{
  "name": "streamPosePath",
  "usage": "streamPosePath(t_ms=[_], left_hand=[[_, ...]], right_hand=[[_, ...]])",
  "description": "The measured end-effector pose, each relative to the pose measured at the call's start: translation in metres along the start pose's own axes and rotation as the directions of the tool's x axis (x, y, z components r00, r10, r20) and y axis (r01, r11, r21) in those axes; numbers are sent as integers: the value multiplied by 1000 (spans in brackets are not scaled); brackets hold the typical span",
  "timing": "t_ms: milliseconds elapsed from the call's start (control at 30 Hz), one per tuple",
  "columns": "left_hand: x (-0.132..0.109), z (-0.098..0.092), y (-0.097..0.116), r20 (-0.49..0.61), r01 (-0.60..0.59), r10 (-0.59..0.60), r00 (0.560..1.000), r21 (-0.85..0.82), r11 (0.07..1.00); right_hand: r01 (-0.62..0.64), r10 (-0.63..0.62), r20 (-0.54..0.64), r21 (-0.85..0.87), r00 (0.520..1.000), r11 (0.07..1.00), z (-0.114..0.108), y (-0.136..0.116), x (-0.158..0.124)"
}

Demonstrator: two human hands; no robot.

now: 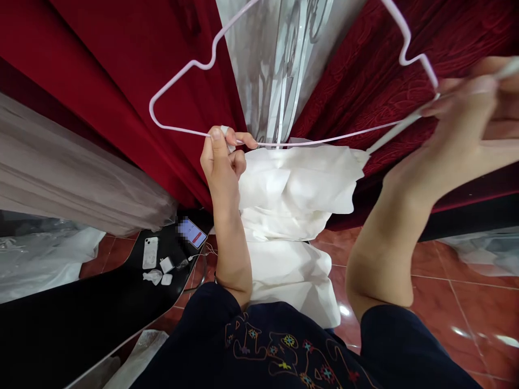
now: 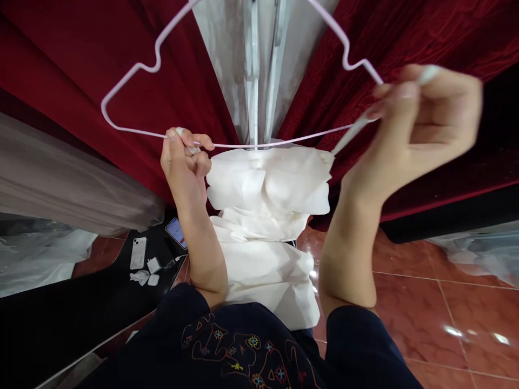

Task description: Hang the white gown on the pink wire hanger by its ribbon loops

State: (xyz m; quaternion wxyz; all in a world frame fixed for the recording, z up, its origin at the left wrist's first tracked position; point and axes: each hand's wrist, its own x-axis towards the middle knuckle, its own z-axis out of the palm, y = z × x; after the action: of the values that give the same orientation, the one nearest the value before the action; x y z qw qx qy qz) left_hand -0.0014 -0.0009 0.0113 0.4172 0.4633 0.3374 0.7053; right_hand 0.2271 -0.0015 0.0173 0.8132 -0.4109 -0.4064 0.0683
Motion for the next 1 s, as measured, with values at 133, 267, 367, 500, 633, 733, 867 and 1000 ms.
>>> streamPosePath(t_ms=[133, 267, 367, 500, 633, 733, 867, 1000], left_hand=[[-1, 1, -4, 18, 7, -7, 1000, 10, 1000], [-2, 2, -4, -34, -45, 46, 998, 45, 998], [-3, 2, -3, -4, -42, 42, 999, 52, 998], [0, -7, 0, 87, -59, 54, 995, 49, 997], [12, -28, 4, -26, -201, 204, 979, 96, 975], [18, -45, 6, -166, -275, 310, 936, 202, 940], [17, -54, 5, -214, -373, 423, 880, 240, 897], [13, -51, 5, -179, -397, 436, 882, 214, 892]], right_hand=[[126, -96, 313, -77, 945, 989, 24, 4, -26], [181, -39, 494, -244, 868, 953, 23, 21, -45], [204, -61, 492, -243, 869, 948, 20, 25, -49], [203, -60, 513, -226, 856, 953, 19, 22, -39], [185, -36, 516, -240, 856, 953, 17, 20, -27], [177, -39, 497, -235, 867, 956, 15, 20, -25], [178, -31, 488, -257, 872, 950, 14, 24, -28], [177, -20, 508, -263, 861, 948, 13, 26, -23]])
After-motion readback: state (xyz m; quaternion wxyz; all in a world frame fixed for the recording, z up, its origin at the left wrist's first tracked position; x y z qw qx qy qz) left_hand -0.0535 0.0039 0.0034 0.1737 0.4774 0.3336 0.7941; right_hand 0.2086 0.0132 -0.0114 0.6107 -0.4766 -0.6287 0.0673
